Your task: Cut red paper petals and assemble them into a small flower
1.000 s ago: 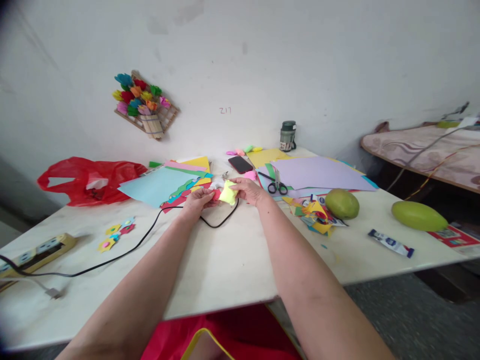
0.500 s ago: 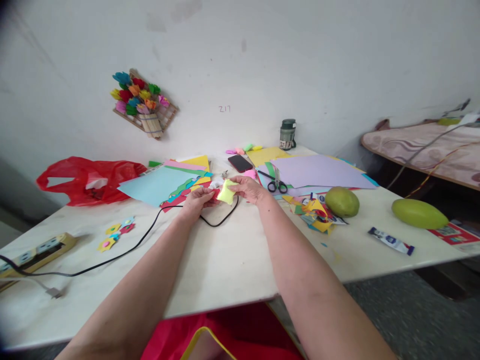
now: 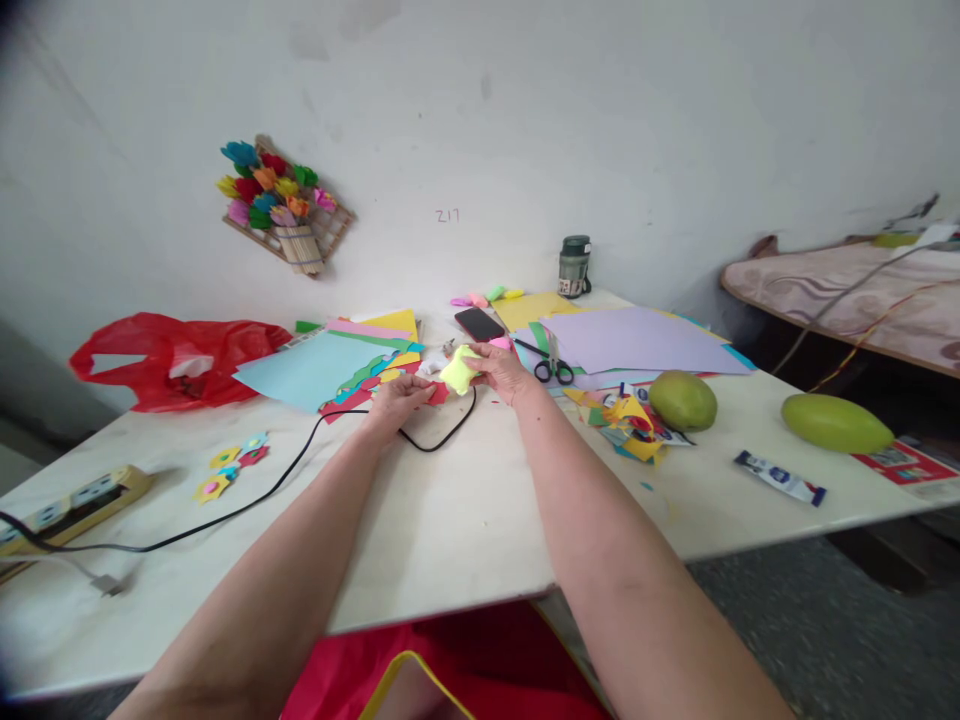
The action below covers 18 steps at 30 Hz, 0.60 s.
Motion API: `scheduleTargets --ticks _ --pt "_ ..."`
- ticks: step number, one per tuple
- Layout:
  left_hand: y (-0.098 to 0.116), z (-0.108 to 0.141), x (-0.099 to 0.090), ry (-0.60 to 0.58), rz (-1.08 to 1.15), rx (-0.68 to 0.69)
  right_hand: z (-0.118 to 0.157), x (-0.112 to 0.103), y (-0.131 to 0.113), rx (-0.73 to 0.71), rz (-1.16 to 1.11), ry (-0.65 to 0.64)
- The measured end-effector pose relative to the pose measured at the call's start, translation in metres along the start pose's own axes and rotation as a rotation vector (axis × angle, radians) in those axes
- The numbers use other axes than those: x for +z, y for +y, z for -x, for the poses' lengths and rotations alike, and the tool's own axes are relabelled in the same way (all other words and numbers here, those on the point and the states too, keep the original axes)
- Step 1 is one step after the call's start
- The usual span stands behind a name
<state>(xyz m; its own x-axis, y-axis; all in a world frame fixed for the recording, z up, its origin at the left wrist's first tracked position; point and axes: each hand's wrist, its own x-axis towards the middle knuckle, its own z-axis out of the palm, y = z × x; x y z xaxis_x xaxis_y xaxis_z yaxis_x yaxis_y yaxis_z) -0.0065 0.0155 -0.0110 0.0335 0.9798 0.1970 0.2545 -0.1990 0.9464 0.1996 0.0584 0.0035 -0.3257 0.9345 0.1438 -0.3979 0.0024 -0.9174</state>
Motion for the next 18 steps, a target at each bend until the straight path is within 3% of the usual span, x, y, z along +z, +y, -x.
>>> scheduleTargets --ticks 5,11,14,18 --pt "0.0 0.001 0.001 -0.087 -0.183 0.076 -0.003 -0.002 0.002 -0.013 0.01 0.056" --pt "0.007 -0.001 0.007 0.052 -0.405 0.209 -0.002 0.001 0.003 0.011 -0.01 0.061" --pt "0.011 0.001 0.006 0.127 -0.302 0.208 0.0 0.005 0.002 0.001 -0.001 0.009" --pt "0.013 0.003 0.004 0.024 -0.061 0.17 0.002 0.014 0.001 0.007 0.028 -0.075"
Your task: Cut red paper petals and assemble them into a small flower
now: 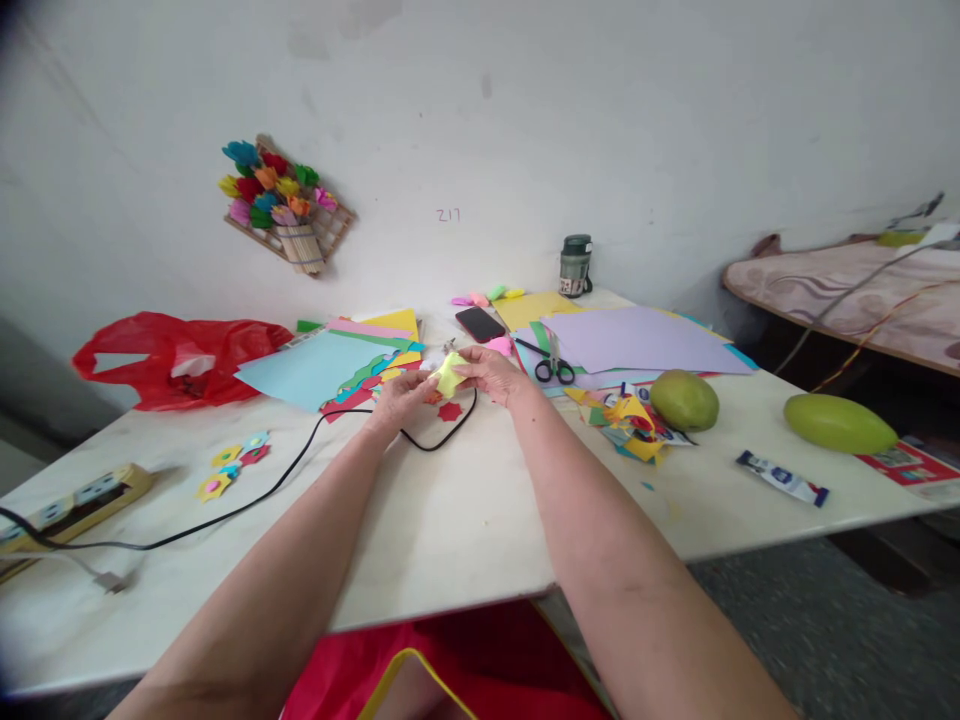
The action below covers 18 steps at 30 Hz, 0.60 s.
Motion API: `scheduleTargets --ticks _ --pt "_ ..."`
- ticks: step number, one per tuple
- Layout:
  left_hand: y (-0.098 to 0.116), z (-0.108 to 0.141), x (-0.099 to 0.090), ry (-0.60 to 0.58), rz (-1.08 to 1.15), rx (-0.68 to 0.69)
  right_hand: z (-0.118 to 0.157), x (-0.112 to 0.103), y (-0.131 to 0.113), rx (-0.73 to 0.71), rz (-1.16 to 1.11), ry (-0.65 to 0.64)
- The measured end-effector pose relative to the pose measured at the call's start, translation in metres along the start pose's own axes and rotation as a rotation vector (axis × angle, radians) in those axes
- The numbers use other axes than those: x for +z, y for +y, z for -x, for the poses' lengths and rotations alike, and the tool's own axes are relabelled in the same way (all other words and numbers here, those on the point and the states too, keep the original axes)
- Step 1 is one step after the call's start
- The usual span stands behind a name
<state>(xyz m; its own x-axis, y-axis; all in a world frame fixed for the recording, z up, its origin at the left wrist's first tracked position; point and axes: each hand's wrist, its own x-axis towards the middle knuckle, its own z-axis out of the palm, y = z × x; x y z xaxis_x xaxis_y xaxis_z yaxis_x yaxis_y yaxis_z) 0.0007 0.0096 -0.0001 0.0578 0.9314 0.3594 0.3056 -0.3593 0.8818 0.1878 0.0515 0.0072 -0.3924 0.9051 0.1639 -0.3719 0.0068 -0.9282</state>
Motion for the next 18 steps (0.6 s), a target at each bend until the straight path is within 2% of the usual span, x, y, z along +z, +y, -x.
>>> scheduleTargets --ticks 2,8,18 --pt "-0.001 0.0 0.001 -0.017 0.076 -0.034 0.001 0.004 -0.001 -0.005 0.014 -0.029" --pt "-0.009 -0.005 0.006 0.064 0.213 -0.016 0.0 0.009 -0.001 -0.049 0.035 -0.047" --pt "0.0 -0.003 0.006 0.112 0.148 -0.02 -0.002 0.014 -0.001 -0.088 0.077 0.041"
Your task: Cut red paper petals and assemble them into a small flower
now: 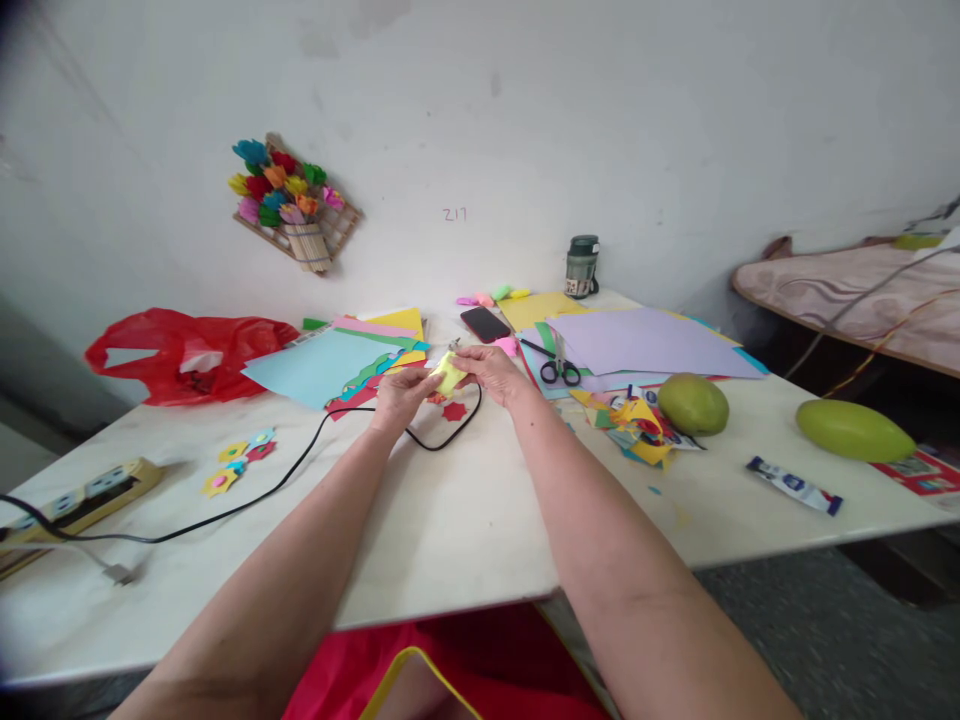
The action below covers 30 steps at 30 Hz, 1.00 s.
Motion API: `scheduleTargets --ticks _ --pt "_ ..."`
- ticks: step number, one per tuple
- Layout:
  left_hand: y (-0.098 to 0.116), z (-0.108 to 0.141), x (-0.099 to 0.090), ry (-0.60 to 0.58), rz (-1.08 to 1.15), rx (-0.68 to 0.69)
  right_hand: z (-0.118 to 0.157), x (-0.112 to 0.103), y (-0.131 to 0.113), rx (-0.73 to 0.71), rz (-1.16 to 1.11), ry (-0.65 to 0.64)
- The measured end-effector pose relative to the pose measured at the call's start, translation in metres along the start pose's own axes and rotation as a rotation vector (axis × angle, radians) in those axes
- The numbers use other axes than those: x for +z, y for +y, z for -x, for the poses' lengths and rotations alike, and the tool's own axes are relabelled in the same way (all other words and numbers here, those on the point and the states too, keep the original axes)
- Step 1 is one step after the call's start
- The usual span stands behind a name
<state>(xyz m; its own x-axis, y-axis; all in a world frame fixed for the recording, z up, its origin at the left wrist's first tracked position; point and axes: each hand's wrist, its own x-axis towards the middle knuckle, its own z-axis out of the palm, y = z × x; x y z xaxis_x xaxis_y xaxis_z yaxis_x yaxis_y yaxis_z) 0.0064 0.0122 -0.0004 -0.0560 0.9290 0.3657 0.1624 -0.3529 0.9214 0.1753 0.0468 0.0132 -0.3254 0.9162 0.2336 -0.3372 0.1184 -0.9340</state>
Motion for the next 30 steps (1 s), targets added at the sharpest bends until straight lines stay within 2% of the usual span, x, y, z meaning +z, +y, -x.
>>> scheduleTargets --ticks 6,10,13,16,21,30 --pt "0.0017 0.0017 -0.0004 0.0 0.001 0.006 0.0008 0.0002 -0.0015 0.003 0.033 -0.03" --pt "0.0006 0.0026 0.0013 -0.063 0.106 -0.008 0.0005 0.0009 -0.0021 -0.008 0.066 -0.017" --pt "-0.0004 0.0022 0.0028 -0.048 0.152 -0.033 0.001 0.003 -0.0028 -0.023 0.099 -0.011" --pt "0.0 0.0021 0.0032 -0.029 0.133 -0.048 0.0019 0.0054 -0.004 -0.039 0.128 0.003" --pt "0.0026 0.0032 0.0022 -0.07 0.13 -0.053 0.003 0.0078 -0.0058 -0.024 0.127 -0.003" --pt "0.0026 0.0029 0.0033 -0.07 0.158 -0.079 0.0012 0.0098 -0.0055 -0.028 0.167 0.067"
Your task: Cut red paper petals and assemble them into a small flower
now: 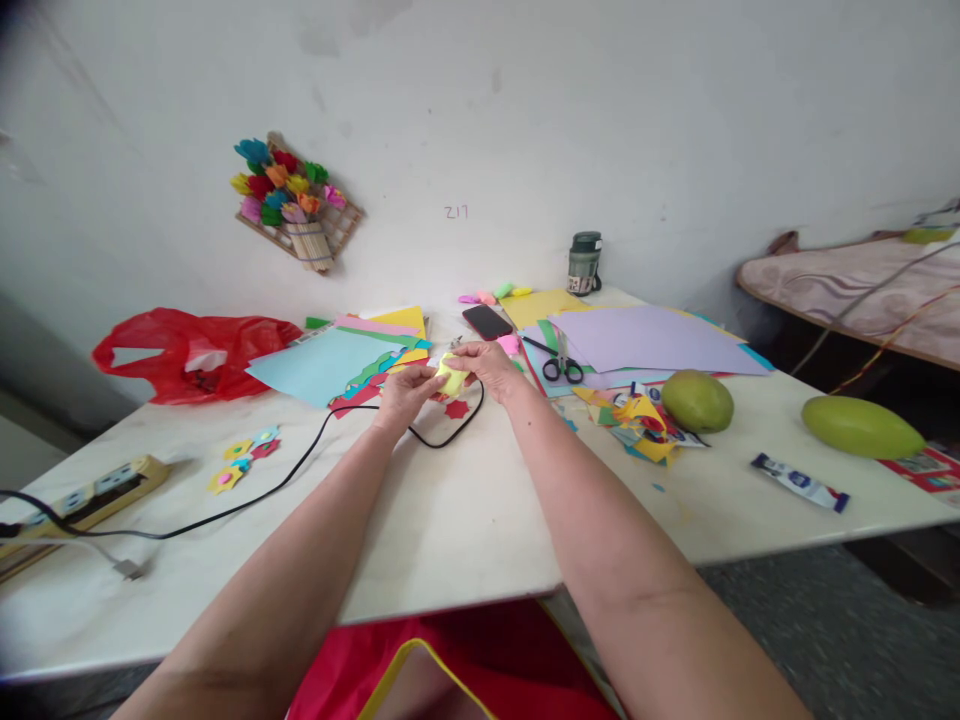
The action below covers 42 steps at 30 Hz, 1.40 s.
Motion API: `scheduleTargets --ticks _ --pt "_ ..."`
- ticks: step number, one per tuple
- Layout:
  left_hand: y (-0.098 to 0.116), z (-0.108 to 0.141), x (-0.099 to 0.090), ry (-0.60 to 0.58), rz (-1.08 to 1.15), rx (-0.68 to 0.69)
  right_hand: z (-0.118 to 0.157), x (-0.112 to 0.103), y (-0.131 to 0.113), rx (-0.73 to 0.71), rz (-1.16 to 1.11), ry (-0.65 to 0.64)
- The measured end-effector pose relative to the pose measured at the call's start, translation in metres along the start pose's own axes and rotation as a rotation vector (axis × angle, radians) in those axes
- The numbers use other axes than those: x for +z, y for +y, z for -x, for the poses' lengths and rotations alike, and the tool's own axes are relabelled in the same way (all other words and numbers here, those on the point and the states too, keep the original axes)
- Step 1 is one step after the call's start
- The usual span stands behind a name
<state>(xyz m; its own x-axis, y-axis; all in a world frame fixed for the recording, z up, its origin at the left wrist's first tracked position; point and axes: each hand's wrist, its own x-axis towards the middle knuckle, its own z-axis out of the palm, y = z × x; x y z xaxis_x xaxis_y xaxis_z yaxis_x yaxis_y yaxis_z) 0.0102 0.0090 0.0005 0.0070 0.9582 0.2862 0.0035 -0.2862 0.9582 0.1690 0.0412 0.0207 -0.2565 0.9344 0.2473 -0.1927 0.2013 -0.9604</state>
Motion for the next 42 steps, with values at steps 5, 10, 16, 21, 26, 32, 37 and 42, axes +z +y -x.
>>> scheduleTargets --ticks 5,10,16,21,26,32,37,42 --pt "0.0001 0.0004 0.0003 -0.014 0.013 -0.01 0.0016 0.0017 -0.0021 0.013 -0.009 0.028" --pt "0.0 0.0008 -0.0014 -0.022 -0.002 -0.001 0.0021 0.0027 -0.0036 0.046 -0.016 0.018" --pt "-0.0002 0.0012 -0.0023 -0.022 -0.01 0.0 0.0024 0.0029 -0.0048 0.078 -0.014 0.0" --pt "-0.0022 0.0004 -0.0022 -0.025 -0.022 0.004 0.003 0.004 -0.0059 0.099 -0.025 0.036" --pt "-0.0025 0.0007 -0.002 -0.02 -0.018 0.008 0.0027 0.0046 -0.0054 0.118 -0.017 0.067" --pt "-0.0038 0.0001 -0.0031 -0.019 -0.031 0.002 0.0038 0.0062 -0.0056 0.126 -0.024 0.063" --pt "-0.0022 0.0011 -0.0035 -0.019 -0.038 -0.004 0.0043 0.0071 -0.0064 0.128 -0.025 0.064" --pt "0.0041 0.0057 -0.0016 -0.043 -0.04 -0.02 0.0041 0.0088 -0.0066 0.124 -0.054 0.074"
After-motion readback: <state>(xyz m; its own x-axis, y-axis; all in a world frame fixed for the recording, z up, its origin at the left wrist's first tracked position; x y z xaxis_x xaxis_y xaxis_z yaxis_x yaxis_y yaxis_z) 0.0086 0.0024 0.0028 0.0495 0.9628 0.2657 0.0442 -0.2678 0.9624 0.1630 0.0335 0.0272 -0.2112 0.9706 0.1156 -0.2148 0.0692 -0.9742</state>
